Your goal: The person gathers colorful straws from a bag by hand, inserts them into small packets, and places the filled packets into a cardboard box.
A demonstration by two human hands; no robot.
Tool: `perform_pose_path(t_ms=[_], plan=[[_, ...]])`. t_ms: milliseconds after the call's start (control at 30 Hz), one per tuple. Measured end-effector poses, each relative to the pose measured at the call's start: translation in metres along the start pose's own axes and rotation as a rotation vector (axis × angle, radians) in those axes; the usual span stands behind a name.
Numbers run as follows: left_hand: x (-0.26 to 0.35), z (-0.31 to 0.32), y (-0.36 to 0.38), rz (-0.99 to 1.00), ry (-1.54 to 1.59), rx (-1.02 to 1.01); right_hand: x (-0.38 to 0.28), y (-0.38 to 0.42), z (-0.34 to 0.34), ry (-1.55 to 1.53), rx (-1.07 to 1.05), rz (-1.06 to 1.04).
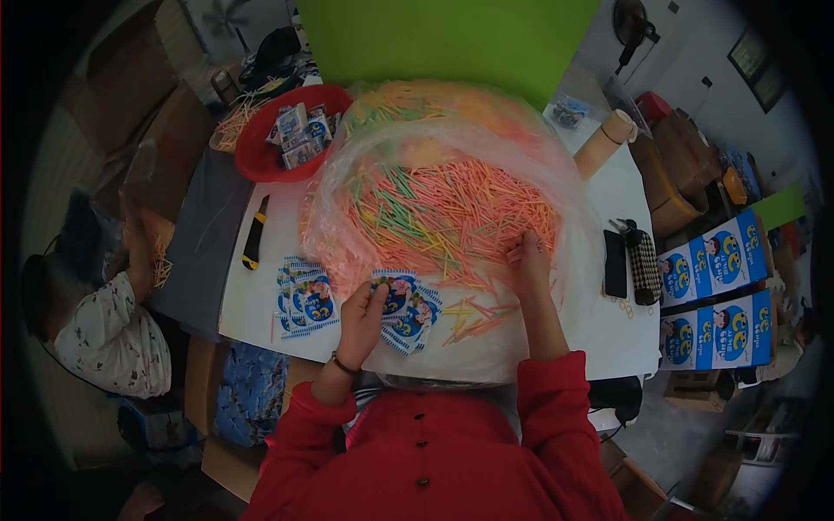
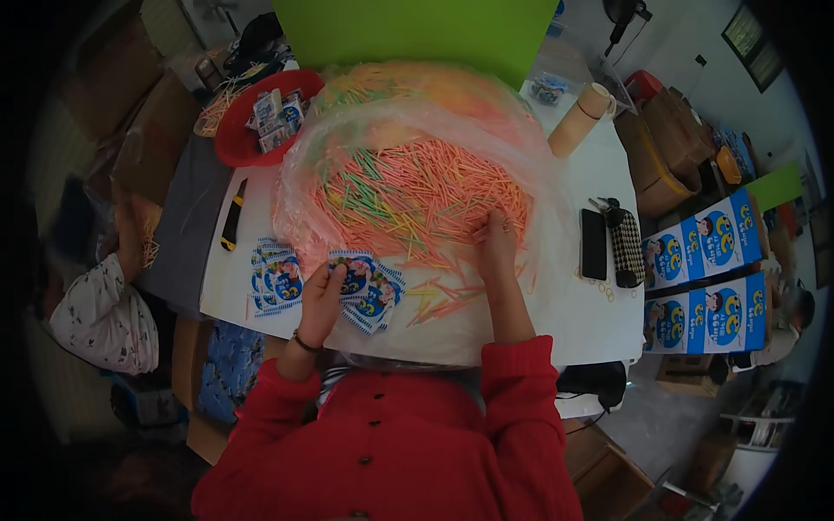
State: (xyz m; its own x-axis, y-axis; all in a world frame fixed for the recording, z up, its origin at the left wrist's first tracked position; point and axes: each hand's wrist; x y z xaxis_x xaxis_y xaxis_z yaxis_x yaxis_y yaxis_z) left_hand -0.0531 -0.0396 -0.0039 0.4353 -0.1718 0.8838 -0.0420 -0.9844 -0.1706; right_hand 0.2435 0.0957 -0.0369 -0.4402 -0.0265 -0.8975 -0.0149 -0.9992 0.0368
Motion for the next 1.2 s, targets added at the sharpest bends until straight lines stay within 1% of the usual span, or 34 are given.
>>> perform_pose_path(t_ms=[33, 67, 100, 133, 167, 200, 233, 267, 300, 333, 367, 433, 467, 533, 567, 633, 667, 733, 767, 833, 867, 933, 967, 1033, 1067, 1133, 1167, 1200], plan=[[0.009, -0.002, -0.004, -0.193, 0.503, -0.002, 0.002, -0.001, -0.005, -0.178, -0.015, 0.094], [0.013, -0.004, -0.008, -0.381, 1.006, -0.004, 0.005, 0.000, -0.009, -0.177, -0.015, 0.095], [0.013, -0.005, -0.011, -0.379, 1.007, -0.003, 0.003, 0.005, -0.006, -0.181, -0.096, 0.154], [0.012, -0.006, -0.012, -0.465, 1.127, -0.041, 0.001, 0.010, -0.003, -0.184, -0.177, 0.215], [0.012, -0.006, -0.013, -0.552, 1.247, -0.080, 0.002, 0.015, 0.003, -0.184, -0.178, 0.216], [0.014, -0.007, -0.014, -0.554, 1.246, -0.079, -0.001, 0.023, 0.019, -0.139, -0.068, 0.196], [0.018, -0.007, -0.016, -0.560, 1.273, -0.158, -0.003, 0.029, 0.028, -0.095, 0.043, 0.177], [0.020, -0.006, -0.016, -0.565, 1.298, -0.236, -0.005, 0.033, 0.029, -0.097, 0.043, 0.179], [0.019, -0.002, -0.015, -0.567, 1.297, -0.231, -0.006, 0.037, 0.028, 0.058, 0.013, 0.099], [0.015, 0.005, -0.014, -0.529, 1.278, -0.246, -0.005, 0.039, 0.027, 0.212, -0.019, 0.021], [0.013, 0.010, -0.011, -0.493, 1.258, -0.257, -0.003, 0.039, 0.027, 0.210, -0.026, 0.032], [0.011, 0.014, -0.009, -0.486, 1.212, -0.263, 0.003, 0.040, 0.025, 0.477, -0.164, -0.190], [0.007, 0.016, -0.008, -0.480, 1.126, -0.264, 0.007, 0.043, 0.024, 0.471, -0.169, -0.180], [0.011, 0.018, -0.011, -0.451, 0.912, -0.269, 0.011, 0.046, 0.018, 0.675, -0.187, -0.090], [0.013, 0.018, -0.014, -0.458, 0.912, -0.262, 0.012, 0.044, 0.015, 0.673, -0.193, -0.083], [0.017, 0.017, -0.021, 0.139, -0.502, -0.126, 0.011, 0.033, 0.012, 0.662, -0.039, -0.019], [0.020, 0.017, -0.023, 0.133, -0.503, -0.128, 0.008, 0.027, 0.006, 0.661, -0.041, -0.013], [0.025, 0.018, -0.027, 0.114, -0.888, -0.055, -0.001, 0.019, 0.001, -0.255, 0.019, 0.201], [0.025, 0.017, -0.028, 0.117, -0.887, -0.056, -0.002, 0.020, 0.000, -0.255, 0.021, 0.199], [0.022, 0.013, -0.033, 0.115, -0.909, 0.056, -0.025, 0.026, 0.025, -0.432, 0.206, 0.366], [0.020, 0.008, -0.036, 0.118, -0.905, 0.056, -0.025, 0.026, 0.024, -0.429, 0.207, 0.363], [0.016, -0.002, -0.039, 0.219, -0.608, 0.052, -0.022, 0.032, 0.020, -0.266, -0.013, 0.338], [0.017, -0.003, -0.038, 0.216, -0.609, 0.049, -0.019, 0.036, 0.019, -0.267, -0.011, 0.341], [0.019, -0.005, -0.032, -0.146, 0.400, -0.172, -0.016, 0.046, 0.022, 0.174, -0.095, 0.045], [0.020, -0.003, -0.029, -0.146, 0.397, -0.172, -0.007, 0.051, 0.018, 0.171, -0.095, 0.045], [0.023, 0.005, -0.021, -0.359, 1.066, -0.294, 0.011, 0.058, 0.010, 0.452, -0.176, -0.119], [0.022, 0.013, -0.015, -0.358, 1.135, -0.266, 0.011, 0.061, 0.005, 0.451, -0.182, -0.118], [0.016, 0.019, -0.012, -0.361, 1.135, -0.257, 0.004, 0.066, 0.005, 0.594, -0.203, -0.120]])
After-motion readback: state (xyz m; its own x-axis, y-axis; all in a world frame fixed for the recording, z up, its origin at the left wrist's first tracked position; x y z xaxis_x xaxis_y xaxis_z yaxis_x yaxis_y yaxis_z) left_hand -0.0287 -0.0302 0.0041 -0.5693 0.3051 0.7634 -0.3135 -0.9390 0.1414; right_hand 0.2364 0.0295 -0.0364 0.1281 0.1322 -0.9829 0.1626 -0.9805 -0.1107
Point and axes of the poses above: each hand's wrist, its own y-axis away from the middle knuckle, its own z-axis out of the palm, x = y × z, and after that the axes turned 11 degrees about -x, right-handed
